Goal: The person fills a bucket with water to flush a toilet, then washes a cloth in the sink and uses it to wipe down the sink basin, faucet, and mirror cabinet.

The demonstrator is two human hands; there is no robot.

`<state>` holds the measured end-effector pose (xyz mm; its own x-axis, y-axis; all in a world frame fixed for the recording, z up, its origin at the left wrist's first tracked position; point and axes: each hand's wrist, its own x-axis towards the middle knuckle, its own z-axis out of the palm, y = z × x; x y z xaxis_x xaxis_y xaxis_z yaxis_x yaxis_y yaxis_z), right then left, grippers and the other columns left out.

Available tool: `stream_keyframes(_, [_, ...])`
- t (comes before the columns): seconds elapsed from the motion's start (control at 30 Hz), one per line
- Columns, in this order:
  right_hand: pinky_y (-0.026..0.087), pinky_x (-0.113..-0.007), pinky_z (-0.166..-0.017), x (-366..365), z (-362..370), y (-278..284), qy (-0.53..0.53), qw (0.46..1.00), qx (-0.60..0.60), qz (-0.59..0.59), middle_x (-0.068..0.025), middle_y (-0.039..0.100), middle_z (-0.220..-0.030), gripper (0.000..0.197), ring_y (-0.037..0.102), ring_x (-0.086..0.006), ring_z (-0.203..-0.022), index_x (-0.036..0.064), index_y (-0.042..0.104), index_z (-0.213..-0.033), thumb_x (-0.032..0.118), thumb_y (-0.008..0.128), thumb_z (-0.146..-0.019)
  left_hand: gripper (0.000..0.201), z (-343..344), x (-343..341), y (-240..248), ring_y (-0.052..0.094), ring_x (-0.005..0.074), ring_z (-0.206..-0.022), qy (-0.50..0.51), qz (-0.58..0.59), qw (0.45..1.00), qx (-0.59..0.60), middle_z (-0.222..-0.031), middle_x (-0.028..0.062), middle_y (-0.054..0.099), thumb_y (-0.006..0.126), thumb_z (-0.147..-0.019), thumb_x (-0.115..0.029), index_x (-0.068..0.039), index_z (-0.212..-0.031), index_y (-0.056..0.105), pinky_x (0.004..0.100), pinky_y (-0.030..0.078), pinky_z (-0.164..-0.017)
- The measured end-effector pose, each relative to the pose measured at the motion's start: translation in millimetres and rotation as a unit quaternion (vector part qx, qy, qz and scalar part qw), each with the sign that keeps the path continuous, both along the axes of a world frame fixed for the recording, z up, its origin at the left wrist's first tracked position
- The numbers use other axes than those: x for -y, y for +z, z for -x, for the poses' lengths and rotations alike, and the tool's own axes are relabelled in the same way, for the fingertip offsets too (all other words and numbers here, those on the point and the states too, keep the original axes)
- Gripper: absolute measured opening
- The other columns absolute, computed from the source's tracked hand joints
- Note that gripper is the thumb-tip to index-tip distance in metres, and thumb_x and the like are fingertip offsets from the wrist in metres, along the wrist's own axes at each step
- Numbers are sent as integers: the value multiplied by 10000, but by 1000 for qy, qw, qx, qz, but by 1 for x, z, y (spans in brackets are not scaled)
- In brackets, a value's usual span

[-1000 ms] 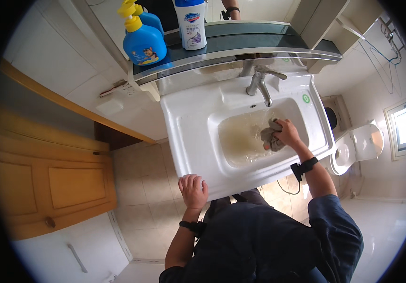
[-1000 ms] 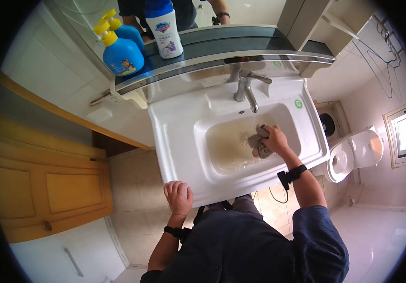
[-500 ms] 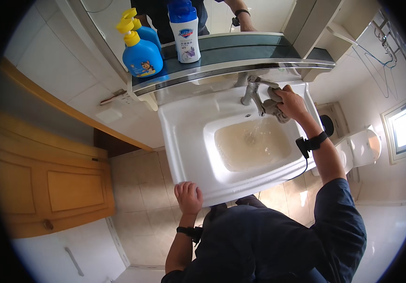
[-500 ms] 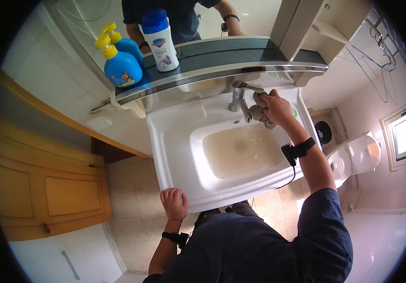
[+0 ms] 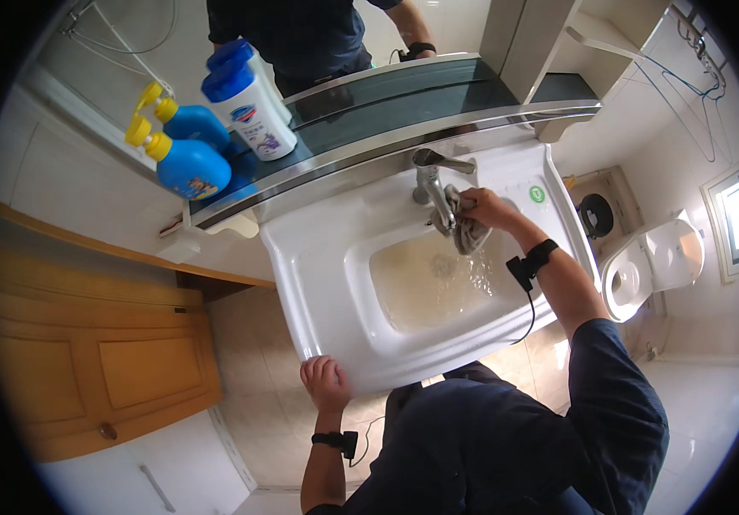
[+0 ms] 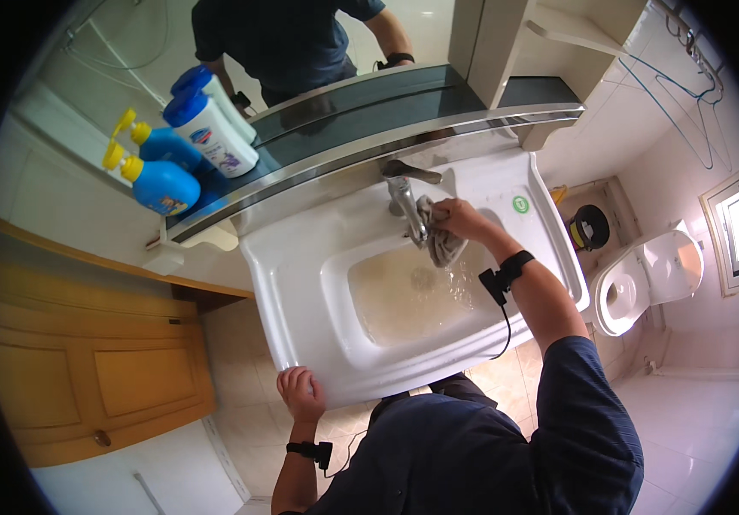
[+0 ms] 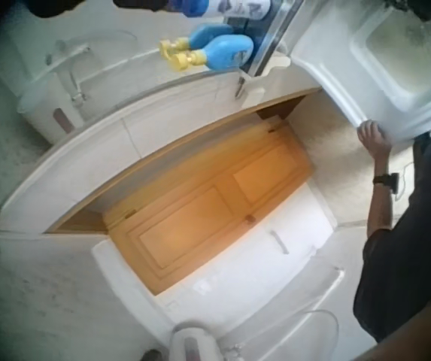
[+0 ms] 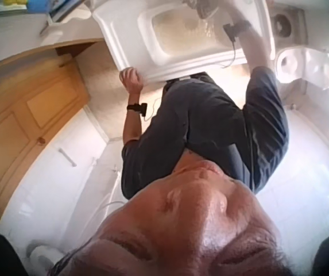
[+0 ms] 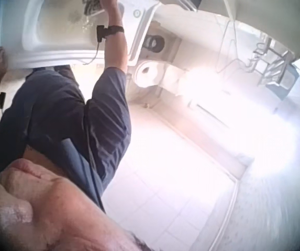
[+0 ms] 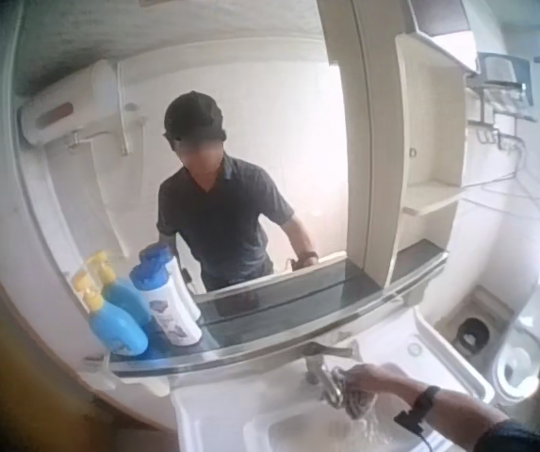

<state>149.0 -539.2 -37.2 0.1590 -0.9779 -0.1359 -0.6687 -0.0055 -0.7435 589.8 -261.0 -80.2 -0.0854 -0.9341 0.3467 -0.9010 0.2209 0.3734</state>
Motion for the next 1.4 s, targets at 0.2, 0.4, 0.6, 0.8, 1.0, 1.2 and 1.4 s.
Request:
stream_keyframes(0.2, [506,-397,-839,3,-6,-19,-146,984,-50,87,-144,629,-1071,417,619,-361,-958,116,668,-1123,110,664,-706,68,5,3,2,543,287,-999,5,-23,999,31,-973,75,602,592,-765,-74,-53,-830,596,476,351,-993])
stream_keyframes(0.4, [503,-404,-840,53,-29,-19,87,938,-337,12,-111,487,-1316,363,599,-282,-1064,221,682,-1129,194,598,-777,76,17,8,8,522,315,-995,16,-44,997,55,-962,99,581,590,-762,-72,-48,-835,586,472,359,-966])
stream_keyframes(0.6, [496,-369,-816,66,-41,3,133,920,-364,-46,-118,640,-1110,365,597,-279,-1087,178,674,-1160,247,557,-820,80,16,-1,-3,505,335,-999,31,-43,996,76,-968,119,560,584,-762,-74,-48,-837,578,477,366,-949])
stream_keyframes(0.8, [525,-376,-818,53,11,16,130,902,-408,-58,-120,671,-1113,307,655,-277,-1025,139,678,-1085,229,579,-808,63,14,1,-1,508,340,-993,35,-33,997,54,-964,126,561,578,-772,-77,-44,-826,573,482,372,-936])
stream_keyframes(1.0, [507,-416,-873,46,20,-1,-7,960,-271,-75,-172,647,-1132,462,625,-355,-1048,61,542,-1193,269,593,-784,61,12,6,2,513,325,-998,33,-12,999,42,-947,107,562,582,-762,-59,-51,-820,567,465,375,-930])
stream_keyframes(1.2, [516,-448,-823,-16,-37,-24,59,976,-198,-66,-187,654,-1069,493,627,-368,-1004,124,512,-1229,317,604,-785,74,6,-2,1,513,319,-996,41,2,999,31,-939,97,565,593,-746,-67,-63,-816,572,460,373,-931])
stream_keyframes(1.4, [531,-454,-738,-62,-58,-56,226,936,-272,15,-154,666,-946,517,665,-330,-856,336,505,-1322,234,542,-816,90,5,-1,-2,514,314,-997,32,-3,999,34,-938,92,572,597,-741,-69,-63,-829,583,453,369,-938])
